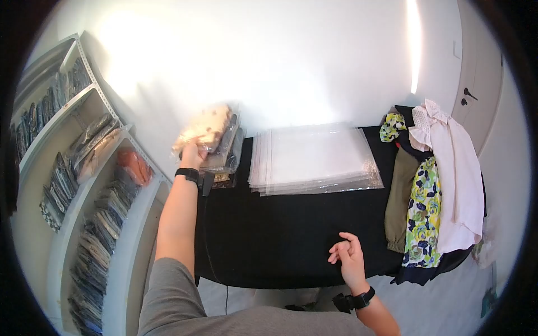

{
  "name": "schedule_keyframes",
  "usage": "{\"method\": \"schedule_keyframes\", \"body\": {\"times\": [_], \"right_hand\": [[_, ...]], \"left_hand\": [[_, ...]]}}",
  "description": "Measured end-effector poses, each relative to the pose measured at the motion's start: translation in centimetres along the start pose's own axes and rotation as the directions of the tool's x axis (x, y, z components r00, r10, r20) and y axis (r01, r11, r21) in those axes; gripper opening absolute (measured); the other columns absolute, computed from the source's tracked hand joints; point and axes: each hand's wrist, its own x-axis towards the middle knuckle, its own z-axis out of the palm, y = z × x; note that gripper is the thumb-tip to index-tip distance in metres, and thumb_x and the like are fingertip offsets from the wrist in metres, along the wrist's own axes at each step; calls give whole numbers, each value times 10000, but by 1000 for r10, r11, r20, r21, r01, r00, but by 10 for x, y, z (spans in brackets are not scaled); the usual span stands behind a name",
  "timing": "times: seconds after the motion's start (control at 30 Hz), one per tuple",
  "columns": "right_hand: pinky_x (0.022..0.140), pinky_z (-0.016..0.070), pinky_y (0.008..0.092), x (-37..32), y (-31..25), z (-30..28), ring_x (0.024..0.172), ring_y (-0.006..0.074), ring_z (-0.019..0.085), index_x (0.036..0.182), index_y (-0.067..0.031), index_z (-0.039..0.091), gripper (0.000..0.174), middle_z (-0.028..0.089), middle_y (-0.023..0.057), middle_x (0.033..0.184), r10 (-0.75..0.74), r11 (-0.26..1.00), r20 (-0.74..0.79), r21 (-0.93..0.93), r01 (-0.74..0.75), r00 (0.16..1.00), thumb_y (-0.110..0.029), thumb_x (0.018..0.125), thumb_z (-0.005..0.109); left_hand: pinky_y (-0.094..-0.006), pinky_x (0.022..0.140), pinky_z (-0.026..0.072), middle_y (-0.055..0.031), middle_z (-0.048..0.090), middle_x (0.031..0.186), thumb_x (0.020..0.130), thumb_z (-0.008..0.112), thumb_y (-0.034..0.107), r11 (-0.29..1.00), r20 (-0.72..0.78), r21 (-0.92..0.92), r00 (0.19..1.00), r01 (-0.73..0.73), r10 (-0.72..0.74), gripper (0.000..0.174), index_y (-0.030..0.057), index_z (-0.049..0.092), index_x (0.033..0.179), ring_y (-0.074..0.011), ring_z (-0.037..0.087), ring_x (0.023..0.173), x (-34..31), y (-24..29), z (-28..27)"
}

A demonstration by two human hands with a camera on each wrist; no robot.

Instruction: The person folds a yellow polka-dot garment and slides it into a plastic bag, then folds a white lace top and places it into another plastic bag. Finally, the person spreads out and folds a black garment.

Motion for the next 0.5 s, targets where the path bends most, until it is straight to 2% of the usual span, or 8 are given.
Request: {"method": "schedule_keyframes", "body": {"times": [0.03, 0.13, 0.23, 0.33, 0.5], "right_hand": [[560, 455, 220, 0, 0, 0, 606, 121, 567, 1194, -37, 411, 259, 582, 94, 807, -9, 1000, 3, -2, 9, 1000, -154, 965, 447], [560, 453, 216, -3, -2, 2, 603, 118, 564, 1190, -35, 417, 248, 580, 96, 789, -24, 998, 13, -51, 24, 1000, -112, 956, 442], [589, 448, 218, -3, -1, 1, 625, 104, 550, 1192, -28, 413, 246, 573, 81, 813, -10, 999, 27, -39, 11, 1000, -54, 949, 432], [588, 445, 215, -3, -3, 3, 623, 102, 546, 1189, -26, 414, 244, 572, 78, 810, -5, 999, 22, -40, 6, 1000, -43, 946, 431], [587, 443, 214, -4, -1, 2, 623, 101, 543, 1189, -26, 414, 248, 570, 76, 808, -25, 999, 33, -38, 26, 999, -29, 942, 424]], "left_hand": [[-232, 473, 537, -146, 654, 874, 927, 485, 131, 989, -40, 98, 993, 114, -110, 242, -21, 506, 1114, -229, 666, 716, -8, -3, 5], [-208, 444, 531, -152, 647, 877, 907, 450, 55, 987, 40, 138, 995, 84, -91, 246, -38, 483, 1133, -242, 662, 678, -9, -5, 13], [-195, 451, 525, -163, 642, 915, 872, 396, -23, 973, 21, 208, 995, 95, -101, 296, -43, 464, 1160, -236, 665, 695, -1, -6, 7], [-183, 478, 529, -178, 638, 891, 888, 369, -15, 972, 73, 235, 997, 15, -33, 253, -67, 456, 1120, -206, 660, 711, -8, -8, 1], [-177, 485, 531, -182, 631, 881, 898, 377, -15, 964, 112, 259, 990, 55, -87, 195, -57, 439, 1078, -182, 654, 701, -27, 2, -8]]}}
